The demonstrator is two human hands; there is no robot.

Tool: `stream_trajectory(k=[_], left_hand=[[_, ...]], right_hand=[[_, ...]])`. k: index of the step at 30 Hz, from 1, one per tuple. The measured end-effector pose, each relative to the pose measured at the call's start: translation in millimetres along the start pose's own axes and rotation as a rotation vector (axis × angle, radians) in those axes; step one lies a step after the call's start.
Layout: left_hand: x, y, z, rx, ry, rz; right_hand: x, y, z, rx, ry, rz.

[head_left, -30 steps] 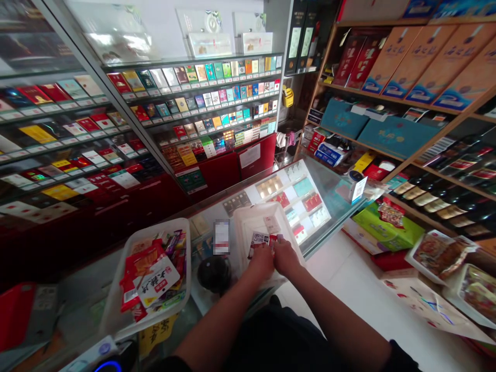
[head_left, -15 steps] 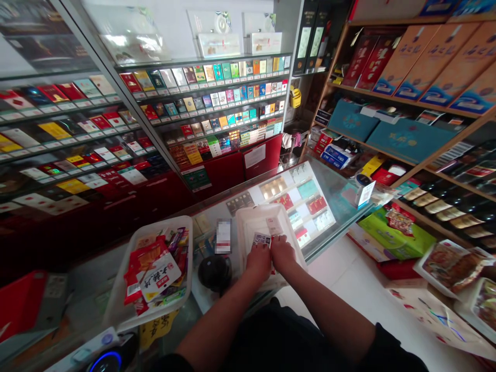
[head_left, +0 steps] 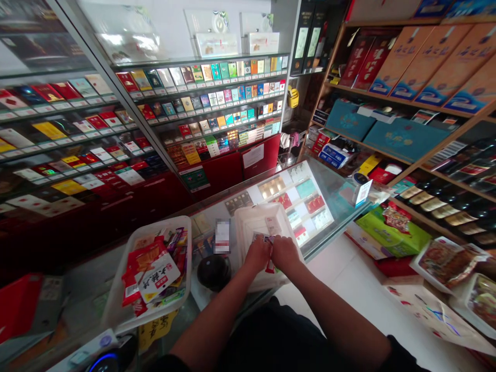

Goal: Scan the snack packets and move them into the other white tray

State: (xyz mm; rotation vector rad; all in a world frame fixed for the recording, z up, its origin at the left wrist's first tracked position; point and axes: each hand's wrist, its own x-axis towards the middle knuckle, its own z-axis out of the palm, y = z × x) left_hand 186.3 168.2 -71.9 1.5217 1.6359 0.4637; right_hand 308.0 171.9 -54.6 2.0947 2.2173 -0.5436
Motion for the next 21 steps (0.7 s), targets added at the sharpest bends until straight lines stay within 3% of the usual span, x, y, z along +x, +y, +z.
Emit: stream_trajectory(k=[7, 14, 17, 21], left_hand=[[3, -5, -3.1, -0.398, 0.069, -0.072], [-13, -1, -19.3, -0.893, 0.123, -0.099], [-23, 6, -32.9, -0.935, 0.173, -0.104], [-32, 11, -50.5, -0.911, 0.243, -0.106]], right_hand=[[-14, -4, -13, 0.021, 0.116, -0.105], [-15, -2, -28, 0.295, 0.143, -0.243], [-14, -2, -31, 0.486, 0.211, -0.248], [-14, -4, -31, 0.742, 0.234, -0.13]])
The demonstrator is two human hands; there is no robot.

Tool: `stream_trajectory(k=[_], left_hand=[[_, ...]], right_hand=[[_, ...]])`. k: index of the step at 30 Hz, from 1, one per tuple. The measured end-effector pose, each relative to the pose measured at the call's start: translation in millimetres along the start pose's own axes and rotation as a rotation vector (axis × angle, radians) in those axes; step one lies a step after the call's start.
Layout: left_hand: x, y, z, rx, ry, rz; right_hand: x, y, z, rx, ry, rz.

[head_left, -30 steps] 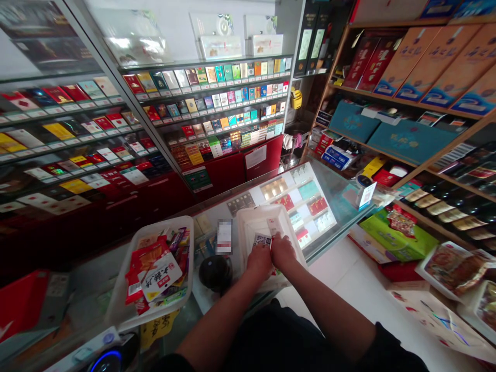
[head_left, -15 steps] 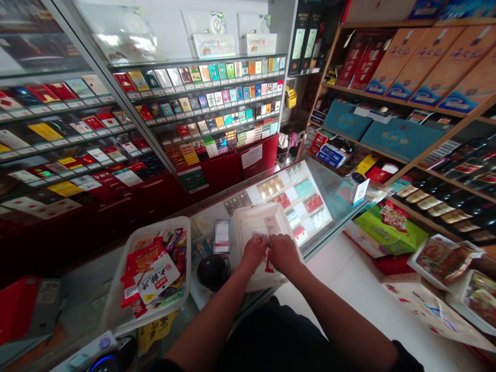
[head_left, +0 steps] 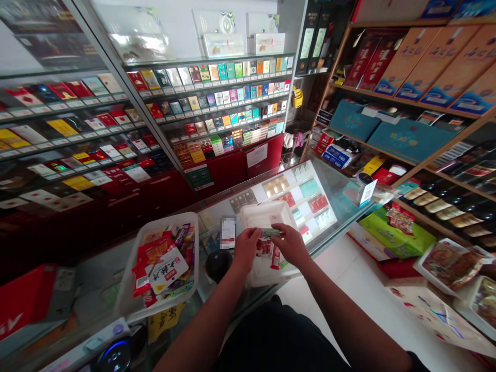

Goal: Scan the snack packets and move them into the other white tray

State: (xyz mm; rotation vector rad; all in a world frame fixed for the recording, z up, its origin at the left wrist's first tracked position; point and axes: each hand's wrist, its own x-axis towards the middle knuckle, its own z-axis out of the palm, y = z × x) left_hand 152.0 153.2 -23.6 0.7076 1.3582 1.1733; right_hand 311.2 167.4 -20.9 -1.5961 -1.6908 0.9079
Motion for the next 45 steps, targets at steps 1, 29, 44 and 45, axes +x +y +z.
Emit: stream_trajectory(k=[1, 29, 44, 45], left_hand=[[-1, 3, -2.6, 0.005, 0.007, 0.011], [-35, 36, -84.0, 0.26, 0.215, 0.206], [-32, 38, -123.3, 0.325, 0.297, 0.249], [-33, 38, -124.9, 0.31, 0.299, 0.248]], right_hand=[[0, -1, 1, 0.049, 0.004, 0.036], [-23, -60, 56, 0.548, 0.086, 0.254], [-28, -77, 87, 0.524, 0.069, 0.026], [-28, -78, 89, 0.511, 0.073, 0.004]])
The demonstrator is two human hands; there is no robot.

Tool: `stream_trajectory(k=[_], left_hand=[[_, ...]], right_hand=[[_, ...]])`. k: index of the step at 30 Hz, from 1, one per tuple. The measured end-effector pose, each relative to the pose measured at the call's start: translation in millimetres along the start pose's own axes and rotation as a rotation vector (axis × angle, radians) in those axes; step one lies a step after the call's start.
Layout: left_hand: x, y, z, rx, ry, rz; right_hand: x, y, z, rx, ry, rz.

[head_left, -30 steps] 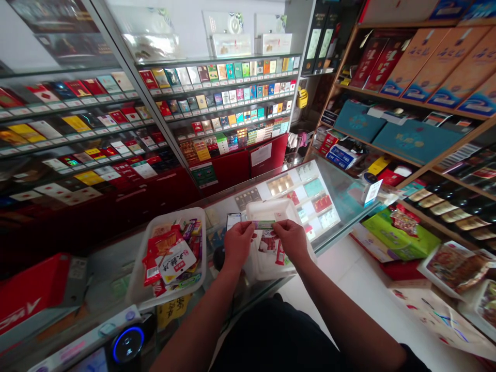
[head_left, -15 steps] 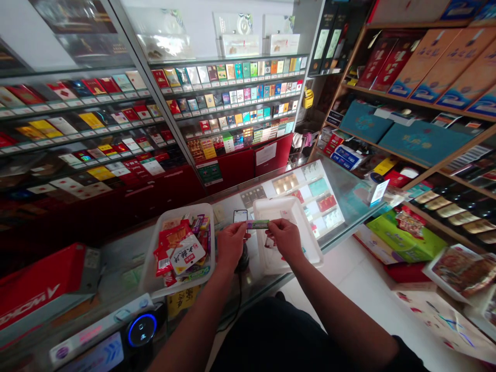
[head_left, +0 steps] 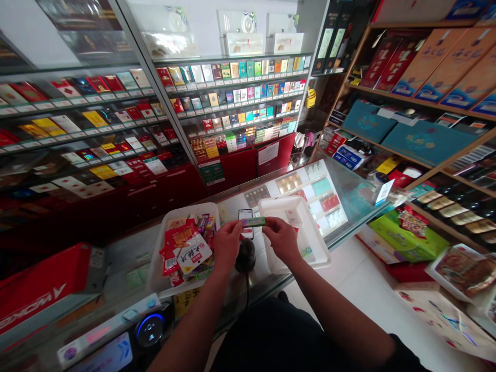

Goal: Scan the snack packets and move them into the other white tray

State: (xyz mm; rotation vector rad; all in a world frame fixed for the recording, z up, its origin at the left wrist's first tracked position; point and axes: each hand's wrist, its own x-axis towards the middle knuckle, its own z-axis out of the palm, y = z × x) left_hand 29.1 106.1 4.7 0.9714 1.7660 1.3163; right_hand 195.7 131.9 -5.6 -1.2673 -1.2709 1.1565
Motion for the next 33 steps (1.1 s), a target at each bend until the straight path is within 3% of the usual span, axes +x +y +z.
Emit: stream_trajectory(k=[5, 9, 17, 27, 33], left_hand=[[2, 0, -7.7, -0.02, -0.053, 0.013], [6, -4, -14.8, 0.061, -0.024, 0.05], [12, -15, -21.7, 0.017, 0.007, 0.079], [20, -21, -31.4, -0.01, -0.038, 0.032], [26, -24, -38.9, 0.128, -0.043, 0.102]], right_hand=[[1, 3, 9, -0.042, 0.052, 0.011], [0, 2, 15, -0.078, 0.089, 0.026], [-5, 1, 27, -0.21, 0.162, -0.084], [-3, 8, 37, -0.219, 0.116, -0.017], [0, 10, 42, -0.282, 0.082, -0.094]])
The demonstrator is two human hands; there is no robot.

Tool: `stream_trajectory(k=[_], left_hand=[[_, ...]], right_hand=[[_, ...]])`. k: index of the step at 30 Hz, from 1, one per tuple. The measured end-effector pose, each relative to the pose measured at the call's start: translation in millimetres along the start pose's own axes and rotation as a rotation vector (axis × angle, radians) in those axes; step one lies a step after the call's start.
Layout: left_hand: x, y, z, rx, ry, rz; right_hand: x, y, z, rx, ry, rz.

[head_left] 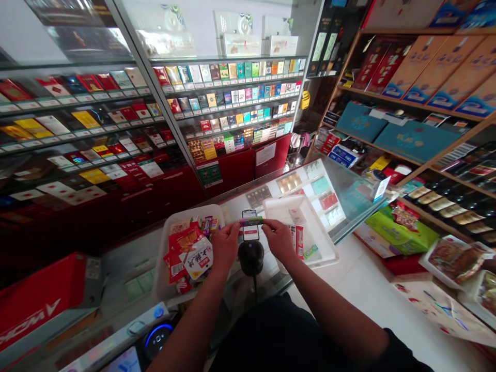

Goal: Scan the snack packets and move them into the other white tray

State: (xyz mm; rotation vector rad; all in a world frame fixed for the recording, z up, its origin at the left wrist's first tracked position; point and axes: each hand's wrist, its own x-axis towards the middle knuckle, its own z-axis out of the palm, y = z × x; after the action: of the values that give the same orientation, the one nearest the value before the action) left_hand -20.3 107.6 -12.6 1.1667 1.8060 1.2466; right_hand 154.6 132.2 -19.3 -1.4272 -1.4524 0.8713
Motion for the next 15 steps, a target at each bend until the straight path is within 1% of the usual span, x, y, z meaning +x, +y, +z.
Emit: stream_trajectory(k=[4, 7, 10, 13, 15], left_hand=[[1, 2, -2.5, 0.014, -0.006, 0.012], [3, 0, -0.5, -0.025, 0.002, -0.014], [6, -4, 3.0, -0.088, -0.01, -0.045], [7, -5, 6.0, -0.169, -0.016, -0.064], [6, -5, 7.0, -0.191, -0.007, -0.074]], right_hand=[[1, 1, 4, 0.026, -0.014, 0.003], [1, 3, 7, 0.053, -0.019, 0.07], [3, 6, 10, 0.05, 0.001, 0.119], [4, 12, 14, 0.139, 0.021, 0.114], [5, 15, 16, 0.216, 0.008, 0.116]])
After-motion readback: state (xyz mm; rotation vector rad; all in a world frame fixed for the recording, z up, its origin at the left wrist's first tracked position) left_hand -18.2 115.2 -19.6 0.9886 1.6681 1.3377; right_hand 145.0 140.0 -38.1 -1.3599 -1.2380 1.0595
